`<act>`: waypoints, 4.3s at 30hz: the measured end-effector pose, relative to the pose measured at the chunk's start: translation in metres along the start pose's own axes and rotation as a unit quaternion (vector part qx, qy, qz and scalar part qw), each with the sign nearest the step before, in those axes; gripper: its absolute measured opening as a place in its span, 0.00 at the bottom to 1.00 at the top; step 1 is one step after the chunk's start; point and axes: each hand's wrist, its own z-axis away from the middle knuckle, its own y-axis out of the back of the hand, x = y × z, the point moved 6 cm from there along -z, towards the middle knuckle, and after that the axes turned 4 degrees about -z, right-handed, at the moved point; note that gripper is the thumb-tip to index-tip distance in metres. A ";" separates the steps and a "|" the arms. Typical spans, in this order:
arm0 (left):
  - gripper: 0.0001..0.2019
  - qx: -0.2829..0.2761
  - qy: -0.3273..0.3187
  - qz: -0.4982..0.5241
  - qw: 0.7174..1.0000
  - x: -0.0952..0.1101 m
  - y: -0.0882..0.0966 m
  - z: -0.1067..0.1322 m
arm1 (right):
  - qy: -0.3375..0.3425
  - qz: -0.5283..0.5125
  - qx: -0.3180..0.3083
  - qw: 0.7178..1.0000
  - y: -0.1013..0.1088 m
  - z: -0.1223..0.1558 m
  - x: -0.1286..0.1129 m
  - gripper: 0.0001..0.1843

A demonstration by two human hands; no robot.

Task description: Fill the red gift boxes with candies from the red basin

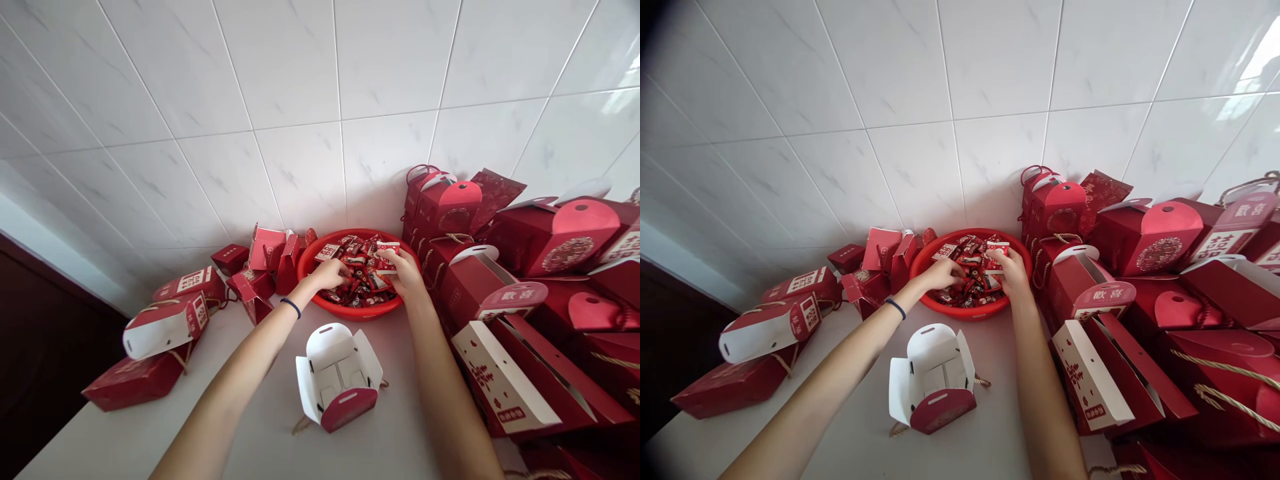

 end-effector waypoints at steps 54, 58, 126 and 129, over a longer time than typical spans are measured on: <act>0.14 0.117 -0.029 0.208 0.971 0.009 -0.009 0.221 | 0.096 0.516 -0.415 0.743 -0.084 0.159 -0.001 0.10; 0.14 0.113 -0.028 0.212 0.970 0.007 -0.011 0.222 | 0.175 0.536 -0.354 0.746 -0.077 0.156 -0.004 0.15; 0.15 0.182 -0.180 0.303 0.918 0.077 -0.042 0.242 | 0.295 0.663 0.005 0.688 -0.046 0.210 -0.201 0.36; 0.11 0.141 -0.184 0.280 0.932 0.082 -0.053 0.241 | 0.284 0.697 0.081 0.654 -0.052 0.158 -0.242 0.34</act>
